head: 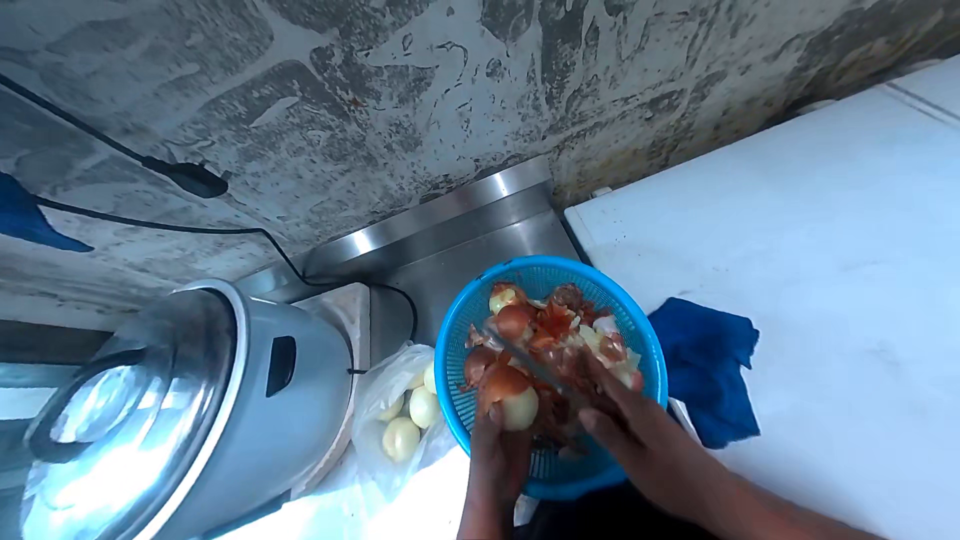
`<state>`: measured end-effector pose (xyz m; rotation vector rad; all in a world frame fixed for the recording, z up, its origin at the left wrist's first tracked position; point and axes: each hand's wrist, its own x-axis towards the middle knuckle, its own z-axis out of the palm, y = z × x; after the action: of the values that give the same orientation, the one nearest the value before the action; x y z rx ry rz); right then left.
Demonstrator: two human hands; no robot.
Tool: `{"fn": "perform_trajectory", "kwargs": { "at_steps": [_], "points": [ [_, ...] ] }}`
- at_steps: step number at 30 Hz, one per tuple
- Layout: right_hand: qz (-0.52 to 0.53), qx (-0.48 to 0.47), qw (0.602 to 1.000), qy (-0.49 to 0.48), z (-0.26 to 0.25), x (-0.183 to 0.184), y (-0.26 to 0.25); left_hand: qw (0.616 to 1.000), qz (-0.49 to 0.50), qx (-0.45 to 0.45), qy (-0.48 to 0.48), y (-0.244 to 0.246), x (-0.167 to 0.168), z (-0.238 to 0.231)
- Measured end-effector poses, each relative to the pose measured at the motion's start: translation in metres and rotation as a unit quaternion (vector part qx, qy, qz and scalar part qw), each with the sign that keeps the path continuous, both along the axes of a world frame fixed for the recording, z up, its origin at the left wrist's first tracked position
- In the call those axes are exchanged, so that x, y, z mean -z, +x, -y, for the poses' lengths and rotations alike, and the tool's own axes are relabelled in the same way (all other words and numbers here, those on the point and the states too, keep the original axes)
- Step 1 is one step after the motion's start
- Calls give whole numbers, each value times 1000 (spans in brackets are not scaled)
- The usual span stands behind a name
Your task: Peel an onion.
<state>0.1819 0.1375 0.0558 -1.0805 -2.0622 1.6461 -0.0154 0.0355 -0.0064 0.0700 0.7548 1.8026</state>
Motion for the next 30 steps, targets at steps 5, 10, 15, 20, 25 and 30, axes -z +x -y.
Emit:
{"fn": "perform_trajectory", "kwargs": {
  "at_steps": [5, 10, 15, 20, 25, 30],
  "points": [
    [-34, -72, 997, -1, 8, 6, -12, 999, -41, 22, 12, 0, 0, -1],
    [-58, -78, 994, -57, -1, 7, -20, 995, -89, 49, 22, 3, -4, 0],
    [-76, -75, 992, -61, -8, 9, -23, 991, -111, 75, 29, 2, -5, 1],
    [-185, 3, 930, -318, -7, 2, -28, 990, -123, 52, 34, 3, -3, 0],
    [-208, 75, 823, -523, -4, -5, -29, 988, -126, 61, 60, 2, -1, 0],
    [-192, 33, 876, -442, -6, -3, -24, 989, -132, 62, 25, 3, -6, -2]
  ]
}}
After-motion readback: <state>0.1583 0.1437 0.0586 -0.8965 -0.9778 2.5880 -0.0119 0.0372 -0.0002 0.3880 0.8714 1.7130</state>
